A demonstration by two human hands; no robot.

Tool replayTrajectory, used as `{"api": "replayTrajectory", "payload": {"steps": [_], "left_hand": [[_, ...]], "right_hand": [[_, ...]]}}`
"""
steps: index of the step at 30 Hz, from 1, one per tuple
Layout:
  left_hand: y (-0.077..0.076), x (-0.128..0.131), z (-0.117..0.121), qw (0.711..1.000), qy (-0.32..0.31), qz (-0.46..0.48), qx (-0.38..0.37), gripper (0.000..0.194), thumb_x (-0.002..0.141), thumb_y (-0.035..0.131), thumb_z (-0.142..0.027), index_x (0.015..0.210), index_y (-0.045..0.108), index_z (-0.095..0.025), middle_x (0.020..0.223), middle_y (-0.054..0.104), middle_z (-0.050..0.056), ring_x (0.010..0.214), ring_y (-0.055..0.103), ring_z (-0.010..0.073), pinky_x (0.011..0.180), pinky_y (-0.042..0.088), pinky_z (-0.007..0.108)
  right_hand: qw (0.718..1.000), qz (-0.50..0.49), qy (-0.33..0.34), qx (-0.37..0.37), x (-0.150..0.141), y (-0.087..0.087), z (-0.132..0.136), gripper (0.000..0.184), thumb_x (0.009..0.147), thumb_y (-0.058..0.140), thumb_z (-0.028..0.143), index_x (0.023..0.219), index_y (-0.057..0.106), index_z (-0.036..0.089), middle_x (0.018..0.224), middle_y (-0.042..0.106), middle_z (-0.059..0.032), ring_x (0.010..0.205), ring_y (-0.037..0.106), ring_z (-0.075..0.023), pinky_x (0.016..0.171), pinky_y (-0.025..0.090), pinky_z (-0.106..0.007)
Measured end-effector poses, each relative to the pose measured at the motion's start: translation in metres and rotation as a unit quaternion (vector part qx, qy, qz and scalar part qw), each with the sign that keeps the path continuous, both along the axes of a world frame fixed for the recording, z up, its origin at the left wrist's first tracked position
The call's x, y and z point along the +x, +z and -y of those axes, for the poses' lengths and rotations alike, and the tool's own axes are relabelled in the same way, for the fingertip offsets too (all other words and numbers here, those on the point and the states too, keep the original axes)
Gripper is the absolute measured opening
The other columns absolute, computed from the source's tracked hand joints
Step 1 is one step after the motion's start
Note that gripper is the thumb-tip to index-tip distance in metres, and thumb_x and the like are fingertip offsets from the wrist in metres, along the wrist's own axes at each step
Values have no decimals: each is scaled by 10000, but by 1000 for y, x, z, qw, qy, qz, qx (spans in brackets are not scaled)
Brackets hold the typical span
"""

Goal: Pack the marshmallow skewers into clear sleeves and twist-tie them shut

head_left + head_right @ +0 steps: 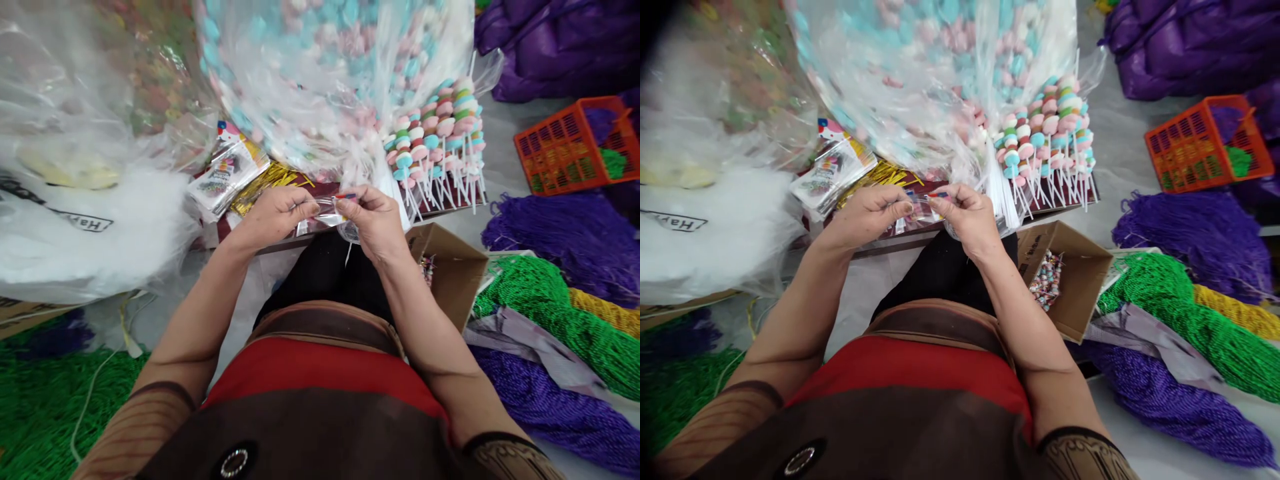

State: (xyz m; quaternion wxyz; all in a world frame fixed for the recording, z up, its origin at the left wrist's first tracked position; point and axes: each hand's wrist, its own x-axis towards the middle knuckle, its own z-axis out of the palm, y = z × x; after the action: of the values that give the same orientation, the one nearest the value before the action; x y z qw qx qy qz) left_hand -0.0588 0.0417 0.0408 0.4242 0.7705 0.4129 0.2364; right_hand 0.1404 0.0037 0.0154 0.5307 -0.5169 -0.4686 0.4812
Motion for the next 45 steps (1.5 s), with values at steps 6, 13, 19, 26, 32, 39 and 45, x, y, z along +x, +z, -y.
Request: {"api": "replayTrajectory", "payload": {"steps": [6, 13, 19, 26, 32, 39, 45], "left_hand": [[-7, 8, 8, 989, -1, 98, -109, 365, 900, 603, -554, 818, 604, -199, 700, 573, -20, 655, 511, 126, 640, 428, 253], [-11, 12, 12, 985, 16, 110, -131, 293, 828, 697, -456, 776, 626, -177, 717, 620, -11, 672, 534, 120, 653, 422, 242], [4, 21, 14, 995, -38, 56, -79, 464, 946, 530, -520, 619, 497, -193, 530, 469, -37, 512, 433, 95, 510, 316, 228], [-6, 43, 16, 986, -6, 112, -124, 304, 911, 619, -504, 944, 642, -202, 660, 598, -46, 513, 441, 92, 536, 368, 232], [-11, 53, 14, 997, 23, 66, 17, 346, 951, 541, -435, 726, 630, -187, 683, 609, -7, 661, 540, 124, 663, 427, 247], [-11, 57, 16, 991, 98, 93, 13, 238, 917, 591, -405, 837, 678, -199, 594, 558, -53, 551, 476, 105, 579, 390, 230], [-20, 53, 20, 988, 61, 134, -41, 221, 861, 674, -425, 880, 684, -205, 633, 610, -50, 580, 517, 107, 589, 405, 225]], "right_hand": [[998, -22, -48, -20, -1, 6, 10, 553, 733, 791, 697, 614, 527, 227, 480, 438, 89, 447, 362, -72, 449, 298, -236], [999, -46, 8, -7, 6, 22, 16, 470, 682, 859, 637, 806, 685, 218, 736, 640, 39, 660, 546, -99, 647, 463, -248], [999, -38, -10, -25, 15, 16, 21, 420, 738, 825, 597, 754, 661, 211, 639, 568, 51, 583, 471, -88, 576, 413, -240], [989, 111, -98, 8, 23, 18, 24, 646, 855, 626, 687, 502, 371, 209, 511, 322, 58, 537, 299, -77, 529, 279, -262], [986, 126, -113, 6, 27, 20, 19, 623, 864, 632, 617, 466, 381, 209, 491, 337, 50, 533, 310, -82, 536, 286, -267], [998, 30, -60, -14, 33, 18, 12, 366, 759, 753, 565, 753, 674, 208, 666, 598, 28, 629, 508, -119, 624, 426, -259], [981, 144, -130, 14, 26, 19, 10, 587, 835, 650, 671, 524, 442, 219, 499, 403, 61, 535, 348, -90, 543, 316, -258]]}}
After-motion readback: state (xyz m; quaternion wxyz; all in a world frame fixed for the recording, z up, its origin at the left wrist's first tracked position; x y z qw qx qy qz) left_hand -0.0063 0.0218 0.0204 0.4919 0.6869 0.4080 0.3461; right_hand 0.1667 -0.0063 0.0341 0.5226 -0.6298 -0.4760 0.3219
